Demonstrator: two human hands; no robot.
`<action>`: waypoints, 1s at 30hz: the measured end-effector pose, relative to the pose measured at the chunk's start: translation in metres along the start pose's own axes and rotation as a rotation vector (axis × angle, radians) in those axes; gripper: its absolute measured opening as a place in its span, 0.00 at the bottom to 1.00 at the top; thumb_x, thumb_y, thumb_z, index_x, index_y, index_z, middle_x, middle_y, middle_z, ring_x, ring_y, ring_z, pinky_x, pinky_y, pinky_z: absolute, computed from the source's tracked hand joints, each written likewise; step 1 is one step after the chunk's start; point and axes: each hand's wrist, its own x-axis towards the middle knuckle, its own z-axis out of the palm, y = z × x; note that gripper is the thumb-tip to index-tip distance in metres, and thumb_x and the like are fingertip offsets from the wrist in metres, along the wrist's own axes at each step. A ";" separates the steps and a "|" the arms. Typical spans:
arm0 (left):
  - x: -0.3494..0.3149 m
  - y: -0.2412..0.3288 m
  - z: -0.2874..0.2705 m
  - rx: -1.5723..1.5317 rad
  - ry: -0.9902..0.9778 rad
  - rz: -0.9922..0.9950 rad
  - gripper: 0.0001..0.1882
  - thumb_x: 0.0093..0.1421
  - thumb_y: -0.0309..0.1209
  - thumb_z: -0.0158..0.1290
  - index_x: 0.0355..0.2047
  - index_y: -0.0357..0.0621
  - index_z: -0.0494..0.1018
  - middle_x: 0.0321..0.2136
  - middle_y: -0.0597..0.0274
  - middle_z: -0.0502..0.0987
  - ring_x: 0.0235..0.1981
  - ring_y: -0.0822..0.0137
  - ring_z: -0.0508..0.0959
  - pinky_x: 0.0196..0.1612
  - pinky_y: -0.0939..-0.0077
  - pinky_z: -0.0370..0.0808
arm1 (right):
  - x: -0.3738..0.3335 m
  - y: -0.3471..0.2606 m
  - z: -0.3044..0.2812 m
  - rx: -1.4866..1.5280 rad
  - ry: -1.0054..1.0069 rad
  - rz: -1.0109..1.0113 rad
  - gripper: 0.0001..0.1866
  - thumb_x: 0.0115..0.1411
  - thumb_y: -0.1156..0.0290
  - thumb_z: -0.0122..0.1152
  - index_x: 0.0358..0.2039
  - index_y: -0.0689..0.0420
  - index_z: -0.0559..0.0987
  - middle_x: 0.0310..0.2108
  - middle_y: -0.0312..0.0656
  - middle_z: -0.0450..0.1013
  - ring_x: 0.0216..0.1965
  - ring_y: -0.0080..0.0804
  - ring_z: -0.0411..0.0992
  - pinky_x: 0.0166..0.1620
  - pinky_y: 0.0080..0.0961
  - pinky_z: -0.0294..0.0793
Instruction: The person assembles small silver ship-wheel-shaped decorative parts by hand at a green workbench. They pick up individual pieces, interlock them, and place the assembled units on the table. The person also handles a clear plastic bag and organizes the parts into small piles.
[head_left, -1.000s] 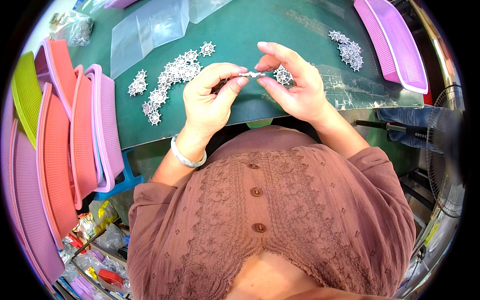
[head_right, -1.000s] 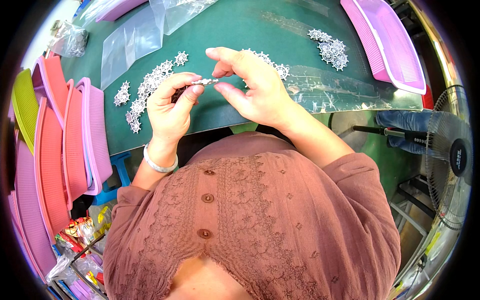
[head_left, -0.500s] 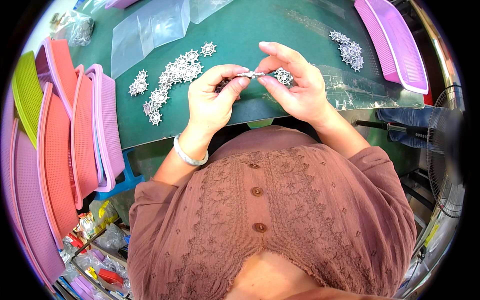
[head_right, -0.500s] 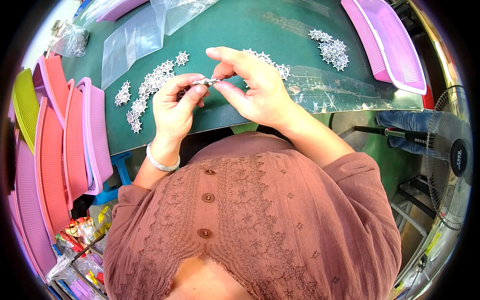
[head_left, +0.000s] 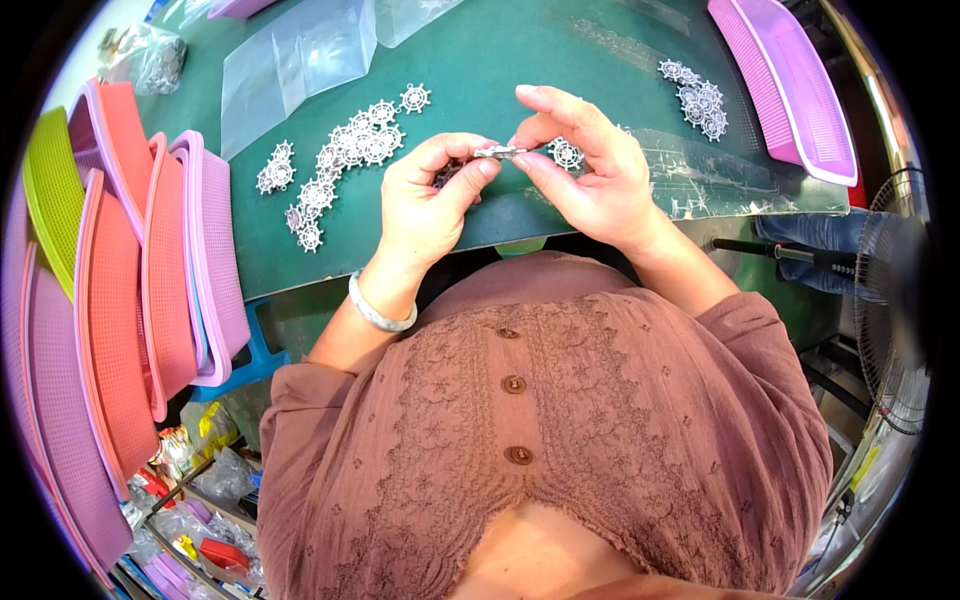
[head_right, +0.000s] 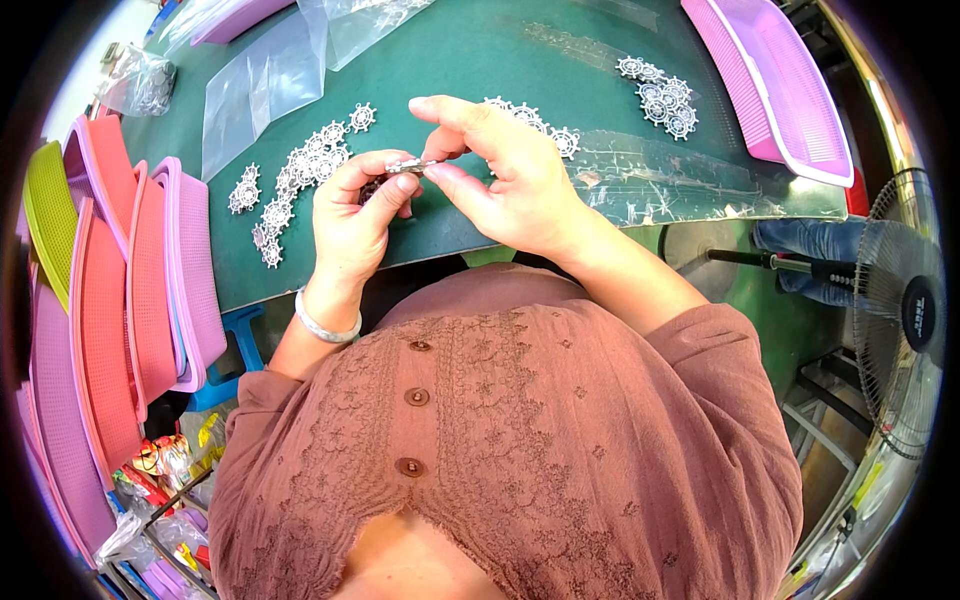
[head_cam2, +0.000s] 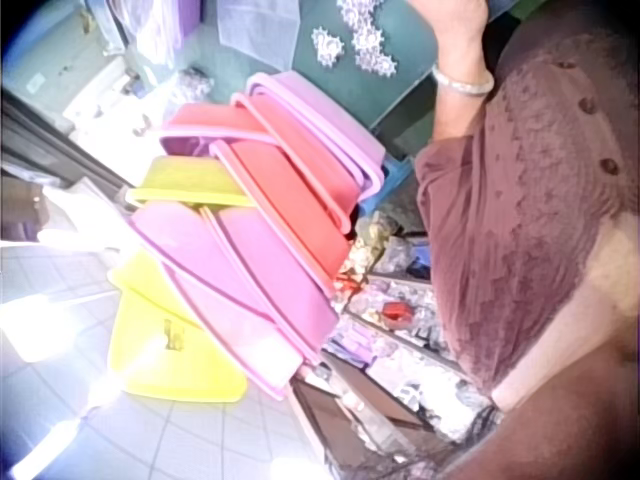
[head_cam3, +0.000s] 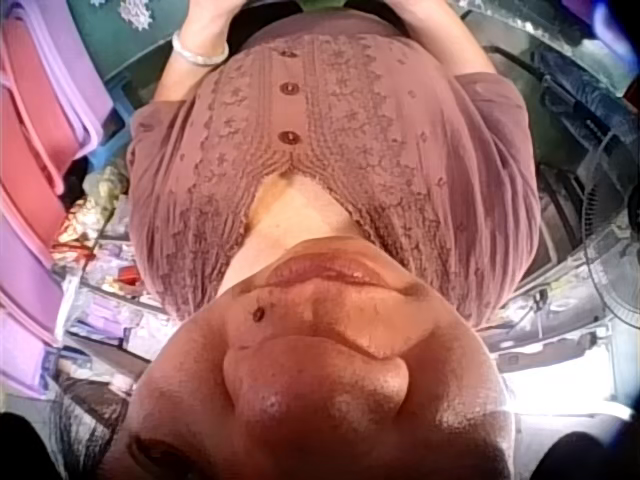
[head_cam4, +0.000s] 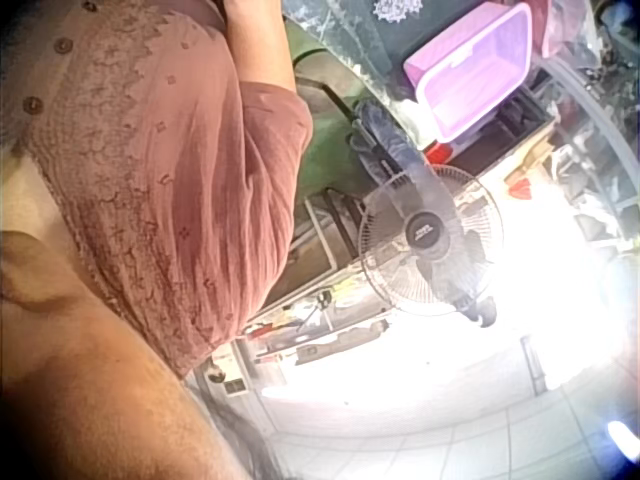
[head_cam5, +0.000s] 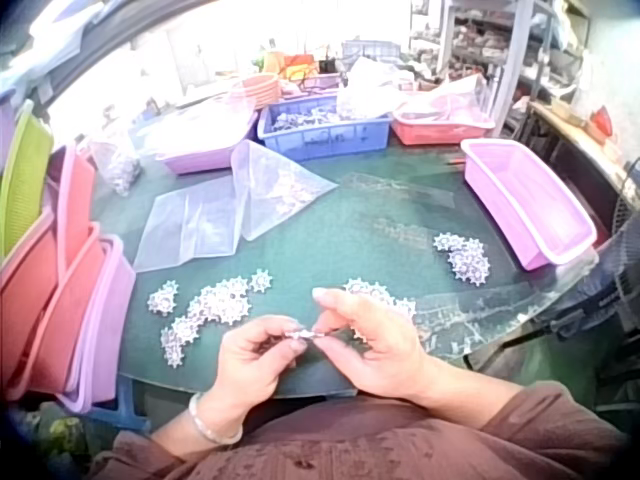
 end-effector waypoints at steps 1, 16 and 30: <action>0.000 0.000 0.000 0.005 0.000 0.001 0.07 0.54 0.21 0.56 0.35 0.38 0.75 0.27 0.68 0.76 0.24 0.83 0.71 0.25 0.90 0.67 | 0.000 0.000 0.000 0.004 -0.002 0.007 0.27 0.46 0.84 0.61 0.50 0.58 0.70 0.27 0.40 0.73 0.28 0.28 0.73 0.34 0.21 0.72; -0.005 0.009 0.004 0.106 0.002 -0.007 0.06 0.53 0.21 0.57 0.33 0.37 0.75 0.29 0.68 0.76 0.29 0.80 0.72 0.32 0.87 0.69 | -0.004 0.003 0.001 0.136 -0.022 0.174 0.26 0.50 0.84 0.58 0.51 0.59 0.68 0.28 0.38 0.72 0.30 0.23 0.71 0.39 0.20 0.72; -0.006 0.010 0.006 0.066 0.018 -0.069 0.05 0.54 0.22 0.56 0.32 0.36 0.75 0.27 0.70 0.75 0.26 0.83 0.69 0.30 0.89 0.67 | -0.005 0.003 0.002 0.188 -0.034 0.247 0.26 0.51 0.84 0.57 0.52 0.58 0.68 0.29 0.38 0.72 0.31 0.23 0.70 0.40 0.20 0.71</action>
